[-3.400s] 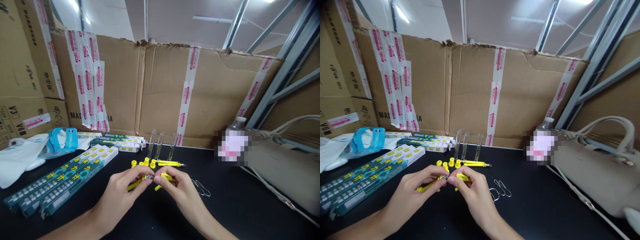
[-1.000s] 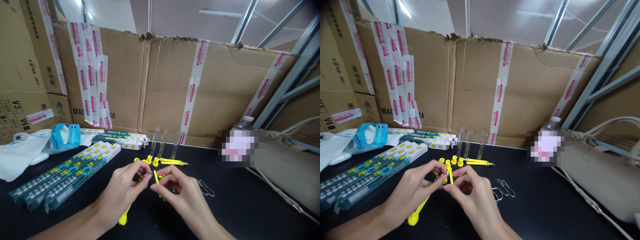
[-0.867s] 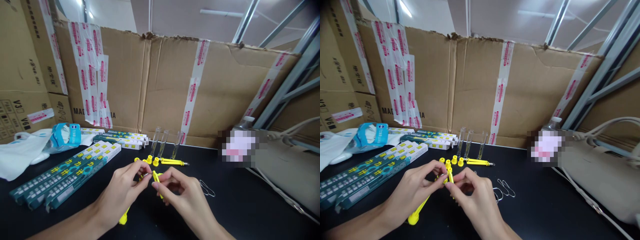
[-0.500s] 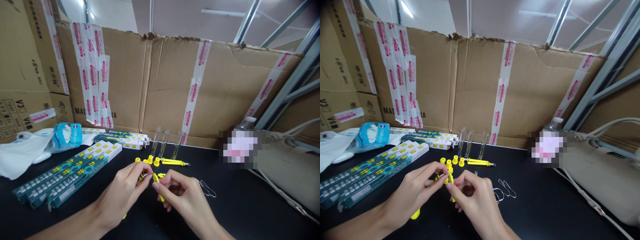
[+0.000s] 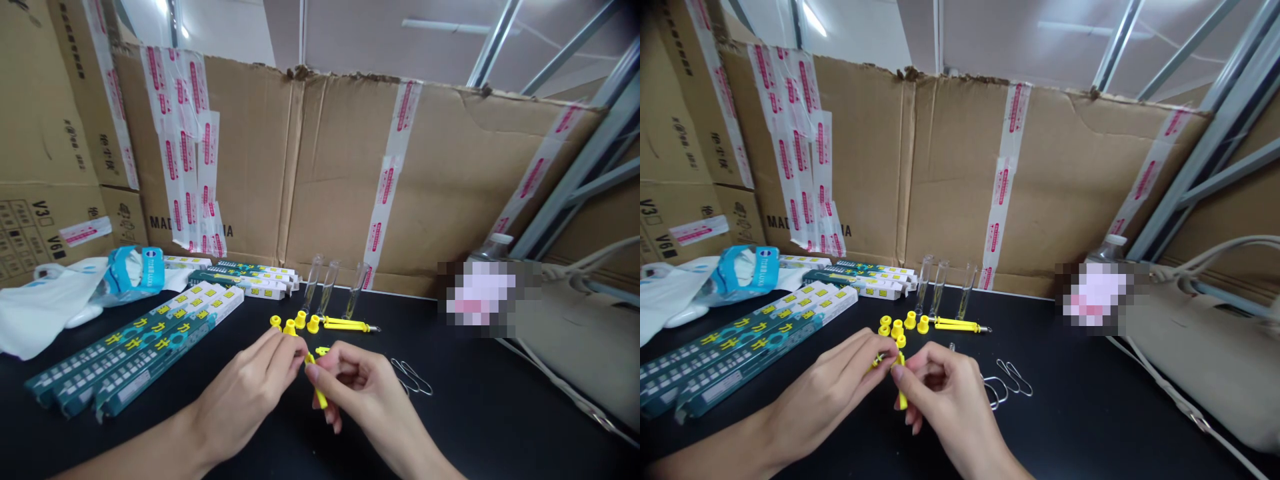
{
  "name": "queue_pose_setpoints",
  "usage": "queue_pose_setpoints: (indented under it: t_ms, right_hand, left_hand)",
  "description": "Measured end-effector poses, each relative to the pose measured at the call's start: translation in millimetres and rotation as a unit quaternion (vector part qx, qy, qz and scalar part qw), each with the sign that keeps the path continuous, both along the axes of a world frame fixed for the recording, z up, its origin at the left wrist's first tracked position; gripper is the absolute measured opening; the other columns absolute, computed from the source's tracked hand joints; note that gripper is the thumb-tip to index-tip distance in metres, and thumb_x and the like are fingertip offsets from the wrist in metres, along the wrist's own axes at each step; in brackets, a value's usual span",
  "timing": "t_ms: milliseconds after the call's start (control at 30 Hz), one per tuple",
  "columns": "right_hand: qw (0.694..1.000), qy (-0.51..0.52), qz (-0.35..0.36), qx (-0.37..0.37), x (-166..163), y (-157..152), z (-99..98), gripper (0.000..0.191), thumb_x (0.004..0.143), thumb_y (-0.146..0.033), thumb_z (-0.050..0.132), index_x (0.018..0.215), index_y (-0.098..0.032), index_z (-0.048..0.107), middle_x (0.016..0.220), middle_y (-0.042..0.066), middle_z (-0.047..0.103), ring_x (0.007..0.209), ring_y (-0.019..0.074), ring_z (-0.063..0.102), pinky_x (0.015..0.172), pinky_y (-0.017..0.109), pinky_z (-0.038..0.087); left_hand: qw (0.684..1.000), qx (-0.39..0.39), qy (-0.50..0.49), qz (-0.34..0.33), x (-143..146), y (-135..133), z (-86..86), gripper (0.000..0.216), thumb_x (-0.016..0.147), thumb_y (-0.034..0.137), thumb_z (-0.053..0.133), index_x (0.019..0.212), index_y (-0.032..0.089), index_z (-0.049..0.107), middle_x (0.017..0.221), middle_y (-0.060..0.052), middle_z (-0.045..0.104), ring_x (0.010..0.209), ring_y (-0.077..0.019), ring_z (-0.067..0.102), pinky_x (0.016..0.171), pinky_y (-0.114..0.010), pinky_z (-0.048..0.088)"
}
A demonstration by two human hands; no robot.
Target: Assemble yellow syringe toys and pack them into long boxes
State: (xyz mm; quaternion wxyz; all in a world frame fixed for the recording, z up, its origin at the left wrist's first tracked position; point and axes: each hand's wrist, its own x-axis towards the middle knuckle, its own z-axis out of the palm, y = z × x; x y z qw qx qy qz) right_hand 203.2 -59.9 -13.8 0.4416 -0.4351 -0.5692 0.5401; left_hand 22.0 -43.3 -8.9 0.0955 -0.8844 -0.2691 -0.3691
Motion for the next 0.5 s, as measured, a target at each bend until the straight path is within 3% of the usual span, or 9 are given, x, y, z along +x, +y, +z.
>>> queue_pose_setpoints:
  t_ms: [133, 233, 367, 500]
  right_hand:
    - [0.996, -0.068, -0.013, 0.06, 3, 0, -1.4, 0.036, 0.081, -0.049, 0.072, 0.071, -0.019, 0.056, 0.059, -0.002, 0.062, 0.049, 0.0096, 0.053, 0.047, 0.019, 0.045]
    - [0.984, -0.128, -0.027, 0.12, 8, 2, -2.6, 0.032, 0.085, -0.045, 0.069, 0.07, -0.019, 0.059, 0.063, -0.002, 0.063, 0.055, 0.0111, 0.053, 0.052, 0.02, 0.043]
    - [0.969, -0.165, -0.046, 0.178, 14, 7, -0.1, 0.026, 0.087, -0.039, 0.068, 0.071, -0.019, 0.064, 0.069, -0.001, 0.065, 0.063, 0.0132, 0.055, 0.059, 0.022, 0.042]
    - [0.972, -0.151, -0.037, 0.175, 15, 9, 2.4, 0.024, 0.087, -0.037, 0.068, 0.072, -0.019, 0.063, 0.072, -0.001, 0.066, 0.069, 0.014, 0.056, 0.064, 0.023, 0.041]
  left_hand:
    - [0.997, -0.073, -0.007, -0.022, -2, -2, 3.7, 0.018, 0.101, 0.01, 0.037, 0.108, 0.019, 0.05, 0.093, -0.004, 0.068, 0.082, -0.0198, 0.07, 0.07, -0.031, 0.059]
    - [0.977, -0.202, -0.069, -0.013, -3, 1, 2.3, 0.019, 0.098, 0.015, 0.049, 0.114, 0.025, 0.049, 0.104, -0.001, 0.068, 0.096, -0.0181, 0.07, 0.08, -0.027, 0.059]
    - [0.905, -0.385, -0.181, -0.007, -3, 8, 1.2, 0.014, 0.093, 0.026, 0.059, 0.102, 0.027, 0.049, 0.091, 0.005, 0.068, 0.078, -0.0138, 0.071, 0.069, -0.022, 0.059]
    - [0.846, -0.466, -0.259, -0.026, 1, 9, 7.3, 0.021, 0.088, 0.028, 0.062, 0.089, 0.026, 0.041, 0.079, 0.006, 0.068, 0.062, -0.0125, 0.067, 0.06, -0.023, 0.057]
